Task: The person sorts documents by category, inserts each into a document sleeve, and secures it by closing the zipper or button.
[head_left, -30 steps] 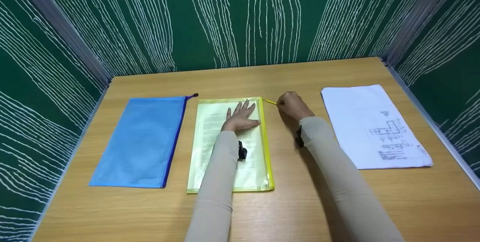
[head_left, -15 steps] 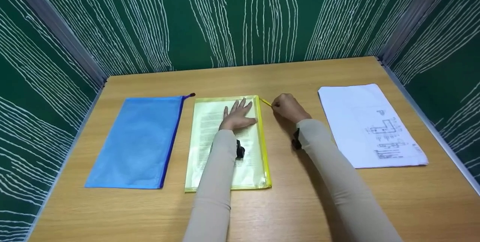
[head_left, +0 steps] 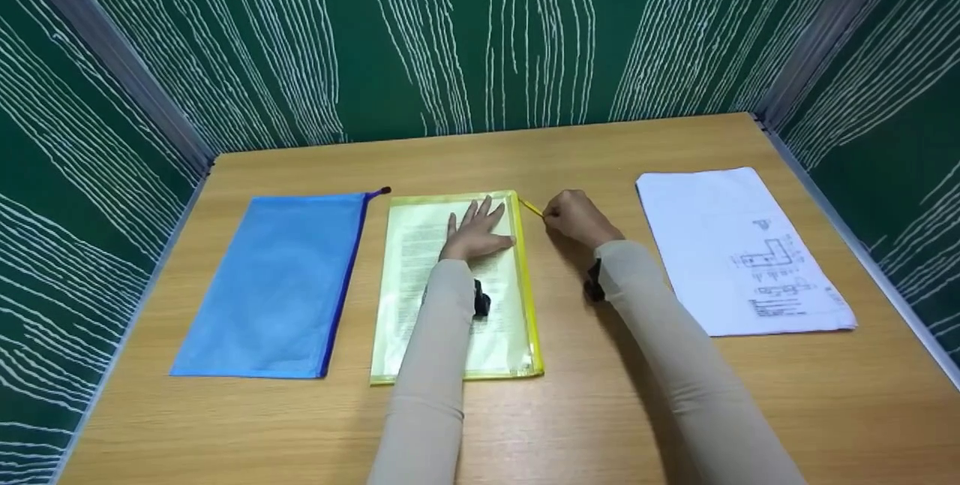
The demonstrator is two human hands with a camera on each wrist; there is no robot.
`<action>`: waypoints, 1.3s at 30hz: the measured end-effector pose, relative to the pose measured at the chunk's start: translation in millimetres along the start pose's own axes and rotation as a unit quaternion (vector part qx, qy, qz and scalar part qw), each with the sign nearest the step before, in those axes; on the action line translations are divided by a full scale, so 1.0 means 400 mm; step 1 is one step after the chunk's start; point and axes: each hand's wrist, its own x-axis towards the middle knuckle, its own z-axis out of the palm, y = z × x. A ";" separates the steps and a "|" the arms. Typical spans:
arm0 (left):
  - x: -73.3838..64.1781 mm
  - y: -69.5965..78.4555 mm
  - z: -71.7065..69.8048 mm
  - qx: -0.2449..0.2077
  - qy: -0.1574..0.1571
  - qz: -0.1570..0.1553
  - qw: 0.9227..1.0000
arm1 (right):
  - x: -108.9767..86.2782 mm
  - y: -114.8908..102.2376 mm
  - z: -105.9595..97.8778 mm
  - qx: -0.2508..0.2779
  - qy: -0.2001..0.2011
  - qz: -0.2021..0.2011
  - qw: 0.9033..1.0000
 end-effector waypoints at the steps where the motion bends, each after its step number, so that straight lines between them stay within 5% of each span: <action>1: 0.002 0.001 0.001 0.002 0.000 0.000 1.000 | -0.002 0.001 -0.001 -0.001 -0.001 0.001 1.000; 16: 0.011 0.013 -0.006 0.013 0.011 -0.011 1.000 | -0.022 0.002 -0.024 0.032 -0.027 0.042 0.998; 27: 0.015 -0.013 0.012 0.024 0.021 -0.013 0.999 | -0.043 0.007 -0.005 0.046 -0.035 0.019 0.998; 32: 0.014 -0.018 0.019 0.020 0.021 -0.021 0.999 | -0.049 0.007 0.001 0.061 -0.059 0.050 0.995; 39: 0.024 -0.004 -0.001 0.020 0.030 -0.016 0.999 | -0.043 0.000 -0.021 0.056 -0.062 0.057 0.995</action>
